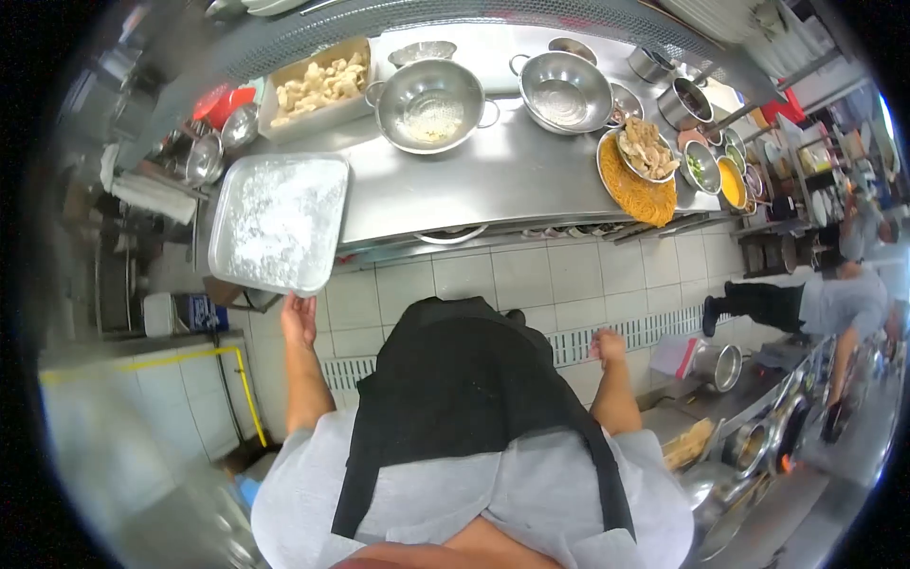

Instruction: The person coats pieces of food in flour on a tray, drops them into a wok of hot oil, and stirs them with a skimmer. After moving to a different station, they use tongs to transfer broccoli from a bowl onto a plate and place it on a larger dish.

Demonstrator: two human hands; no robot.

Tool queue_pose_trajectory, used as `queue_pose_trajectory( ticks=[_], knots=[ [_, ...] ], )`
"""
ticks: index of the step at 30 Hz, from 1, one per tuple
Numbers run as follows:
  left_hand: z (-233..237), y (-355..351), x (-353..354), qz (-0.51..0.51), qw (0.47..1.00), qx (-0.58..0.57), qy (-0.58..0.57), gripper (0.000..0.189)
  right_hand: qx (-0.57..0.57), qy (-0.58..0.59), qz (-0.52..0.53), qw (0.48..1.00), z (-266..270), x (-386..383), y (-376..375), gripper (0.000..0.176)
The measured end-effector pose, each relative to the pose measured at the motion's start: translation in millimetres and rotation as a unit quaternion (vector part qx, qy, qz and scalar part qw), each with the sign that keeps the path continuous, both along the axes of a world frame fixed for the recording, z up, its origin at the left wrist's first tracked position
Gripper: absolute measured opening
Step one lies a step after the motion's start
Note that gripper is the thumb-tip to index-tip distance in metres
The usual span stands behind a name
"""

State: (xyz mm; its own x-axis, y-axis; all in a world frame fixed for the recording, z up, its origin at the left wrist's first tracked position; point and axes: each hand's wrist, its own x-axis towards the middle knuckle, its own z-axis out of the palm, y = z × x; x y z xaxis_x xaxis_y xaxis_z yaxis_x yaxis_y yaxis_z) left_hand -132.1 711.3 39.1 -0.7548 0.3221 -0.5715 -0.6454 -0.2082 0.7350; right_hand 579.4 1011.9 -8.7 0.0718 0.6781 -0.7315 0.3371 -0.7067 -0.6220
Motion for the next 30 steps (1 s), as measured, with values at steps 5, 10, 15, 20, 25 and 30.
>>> queue_pose_trajectory(
  ticks=[5, 10, 15, 20, 25, 30],
  knots=[
    [-6.6, -14.8, -12.2, -0.032, 0.997, 0.068, 0.011, 0.03, 0.127, 0.099, 0.006, 0.987, 51.4, -159.4, 58.1, 0.035],
    [54.1, -34.2, -0.9, -0.046, 0.992, 0.106, 0.058, 0.038, 0.246, 0.16, 0.094, 0.951, 158.9, -326.4, 125.1, 0.039],
    [97.5, -57.5, 20.8, -0.024, 0.988, 0.118, 0.1, 0.053, 0.333, 0.2, 0.131, 0.912, 236.7, -423.0, 198.9, 0.035],
    [161.7, -23.5, 49.7, -0.035, 0.982, 0.085, 0.167, 0.054, 0.441, 0.052, 0.177, 0.878, 244.4, -515.9, 296.0, 0.037],
    [198.5, 58.3, 63.1, -0.036, 0.977, 0.106, 0.184, 0.053, 0.463, -0.235, 0.388, 0.762, 179.6, -607.4, 393.6, 0.046],
    [195.2, 159.6, 52.2, -0.03, 0.976, 0.147, 0.156, 0.045, 0.476, -0.248, 0.487, 0.689, 130.1, -668.3, 450.7, 0.037]
  ],
)
